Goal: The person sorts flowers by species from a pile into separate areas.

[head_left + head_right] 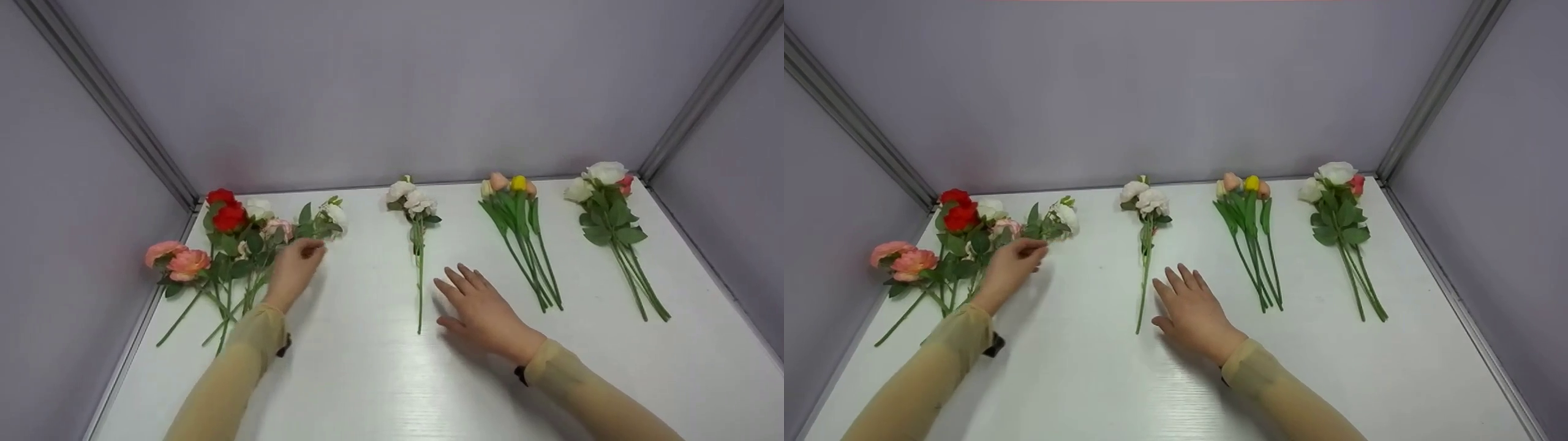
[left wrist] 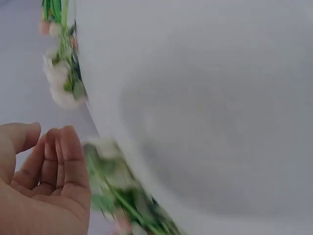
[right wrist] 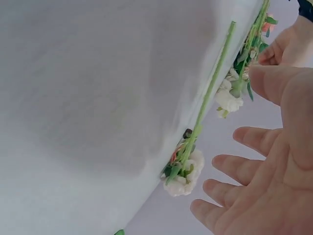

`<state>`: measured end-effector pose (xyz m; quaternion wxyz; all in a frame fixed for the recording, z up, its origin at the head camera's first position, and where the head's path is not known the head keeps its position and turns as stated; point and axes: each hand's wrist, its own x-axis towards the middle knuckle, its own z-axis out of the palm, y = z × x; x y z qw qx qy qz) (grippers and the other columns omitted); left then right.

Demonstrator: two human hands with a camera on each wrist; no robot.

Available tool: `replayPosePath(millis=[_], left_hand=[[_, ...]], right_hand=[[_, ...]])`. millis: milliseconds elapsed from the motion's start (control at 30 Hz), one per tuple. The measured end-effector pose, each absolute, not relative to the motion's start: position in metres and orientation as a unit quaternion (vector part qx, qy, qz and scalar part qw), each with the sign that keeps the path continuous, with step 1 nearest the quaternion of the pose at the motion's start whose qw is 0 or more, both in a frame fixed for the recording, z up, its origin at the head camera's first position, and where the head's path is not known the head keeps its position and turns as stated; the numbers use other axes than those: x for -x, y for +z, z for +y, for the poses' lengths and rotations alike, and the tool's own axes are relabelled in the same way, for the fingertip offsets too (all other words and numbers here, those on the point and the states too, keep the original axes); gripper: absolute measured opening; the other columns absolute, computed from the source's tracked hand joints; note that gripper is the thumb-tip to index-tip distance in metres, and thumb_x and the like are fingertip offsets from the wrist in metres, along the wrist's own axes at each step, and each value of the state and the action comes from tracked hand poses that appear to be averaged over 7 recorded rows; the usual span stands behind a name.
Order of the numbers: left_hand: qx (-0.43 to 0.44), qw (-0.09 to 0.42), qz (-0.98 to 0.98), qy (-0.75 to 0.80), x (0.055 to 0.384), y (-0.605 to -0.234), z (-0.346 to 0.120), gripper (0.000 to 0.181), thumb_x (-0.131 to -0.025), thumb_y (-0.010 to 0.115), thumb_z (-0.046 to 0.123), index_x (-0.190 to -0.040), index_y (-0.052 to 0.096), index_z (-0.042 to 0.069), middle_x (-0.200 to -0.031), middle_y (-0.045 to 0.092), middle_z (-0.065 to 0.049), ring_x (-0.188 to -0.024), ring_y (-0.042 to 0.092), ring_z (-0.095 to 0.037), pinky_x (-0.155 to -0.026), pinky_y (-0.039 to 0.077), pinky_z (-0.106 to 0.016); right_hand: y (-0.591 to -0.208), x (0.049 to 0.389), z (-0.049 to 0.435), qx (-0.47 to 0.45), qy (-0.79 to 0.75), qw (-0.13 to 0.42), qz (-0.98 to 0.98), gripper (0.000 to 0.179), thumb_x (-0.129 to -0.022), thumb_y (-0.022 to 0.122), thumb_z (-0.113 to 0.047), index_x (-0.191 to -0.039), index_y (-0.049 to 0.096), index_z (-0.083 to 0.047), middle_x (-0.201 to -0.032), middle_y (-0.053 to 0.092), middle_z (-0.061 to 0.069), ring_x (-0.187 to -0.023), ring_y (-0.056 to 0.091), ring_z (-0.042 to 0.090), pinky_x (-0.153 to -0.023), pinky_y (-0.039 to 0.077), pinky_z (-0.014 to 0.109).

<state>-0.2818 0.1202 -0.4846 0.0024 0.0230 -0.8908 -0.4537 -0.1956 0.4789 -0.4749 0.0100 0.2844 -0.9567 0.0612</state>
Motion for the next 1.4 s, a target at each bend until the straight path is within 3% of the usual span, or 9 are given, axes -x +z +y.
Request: replayPosePath(millis=[133, 200, 300, 400, 533, 1067, 1233, 1400], left_hand=[[-0.09, 0.072, -0.915, -0.388, 0.263, -0.48, 0.03, 0.029, -0.093, 0.055, 0.033, -0.107, 0.064, 0.01, -0.098, 0.063, -0.007, -0.085, 0.057, -0.023, -0.071, 0.047, -0.037], [-0.123, 0.079, -0.92, -0.362, 0.249, -0.479, -0.009, 0.028, -0.093, 0.054, 0.031, -0.099, 0.064, 0.006, -0.089, 0.063, -0.01, -0.078, 0.056, -0.025, -0.066, 0.045, -0.038], [-0.17, 0.028, -0.916, -0.361, 0.23, -0.481, -0.052, 0.036, -0.091, 0.054, 0.033, -0.089, 0.064, -0.001, -0.074, 0.063, -0.01, -0.066, 0.058, -0.023, -0.058, 0.046, -0.035], [-0.231, -0.063, -0.864, -0.443, 0.218, -0.489, -0.074, 0.043, -0.09, 0.056, 0.037, -0.097, 0.063, -0.005, -0.069, 0.063, -0.005, -0.06, 0.059, -0.015, -0.055, 0.05, -0.031], [-0.297, -0.117, -0.772, -0.55, 0.219, -0.5, -0.073, 0.047, -0.089, 0.06, 0.035, -0.11, 0.057, -0.007, -0.076, 0.064, -0.005, -0.063, 0.06, -0.012, -0.062, 0.055, -0.03], [-0.274, -0.175, -0.746, -0.582, 0.225, -0.496, -0.048, 0.036, -0.09, 0.063, 0.024, -0.106, 0.057, -0.007, -0.074, 0.062, -0.006, -0.065, 0.061, -0.014, -0.067, 0.055, -0.032], [-0.254, -0.163, -0.753, -0.585, 0.228, -0.491, -0.047, 0.039, -0.091, 0.062, 0.024, -0.112, 0.056, -0.009, -0.079, 0.062, -0.008, -0.067, 0.061, -0.014, -0.07, 0.055, -0.033], [-0.268, -0.134, -0.747, -0.594, 0.227, -0.477, -0.053, 0.045, -0.091, 0.061, 0.028, -0.12, 0.05, -0.005, -0.095, 0.059, -0.01, -0.077, 0.061, -0.013, -0.084, 0.052, -0.034]], right_hand=[[-0.475, 0.197, 0.463, -0.306, 0.057, 0.018, -0.95, 0.067, -0.089, 0.055, -0.05, -0.143, 0.037, -0.015, -0.147, 0.031, 0.012, -0.137, 0.02, 0.032, -0.11, 0.019, 0.046], [-0.476, 0.198, 0.453, -0.318, 0.057, 0.022, -0.946, 0.067, -0.089, 0.055, -0.05, -0.143, 0.036, -0.015, -0.148, 0.031, 0.012, -0.137, 0.02, 0.032, -0.11, 0.019, 0.046], [-0.476, 0.196, 0.436, -0.339, 0.06, 0.023, -0.939, 0.068, -0.089, 0.055, -0.05, -0.144, 0.035, -0.015, -0.148, 0.029, 0.012, -0.137, 0.019, 0.032, -0.11, 0.018, 0.046], [-0.475, 0.191, 0.419, -0.359, 0.071, 0.014, -0.931, 0.068, -0.09, 0.054, -0.051, -0.145, 0.033, -0.016, -0.149, 0.027, 0.012, -0.138, 0.017, 0.032, -0.11, 0.017, 0.047], [-0.473, 0.183, 0.404, -0.384, 0.082, 0.003, -0.92, 0.069, -0.09, 0.053, -0.051, -0.145, 0.031, -0.017, -0.15, 0.025, 0.012, -0.138, 0.015, 0.032, -0.11, 0.017, 0.049], [-0.478, 0.174, 0.41, -0.388, 0.079, 0.01, -0.918, 0.065, -0.088, 0.059, -0.048, -0.14, 0.041, -0.014, -0.147, 0.032, 0.013, -0.137, 0.018, 0.032, -0.109, 0.021, 0.047], [-0.48, 0.175, 0.409, -0.393, 0.084, 0.009, -0.916, 0.064, -0.088, 0.058, -0.047, -0.14, 0.041, -0.014, -0.147, 0.032, 0.013, -0.138, 0.017, 0.033, -0.11, 0.02, 0.047], [-0.481, 0.175, 0.409, -0.396, 0.087, 0.01, -0.914, 0.064, -0.088, 0.059, -0.047, -0.14, 0.041, -0.014, -0.146, 0.033, 0.014, -0.137, 0.018, 0.033, -0.109, 0.021, 0.047]])
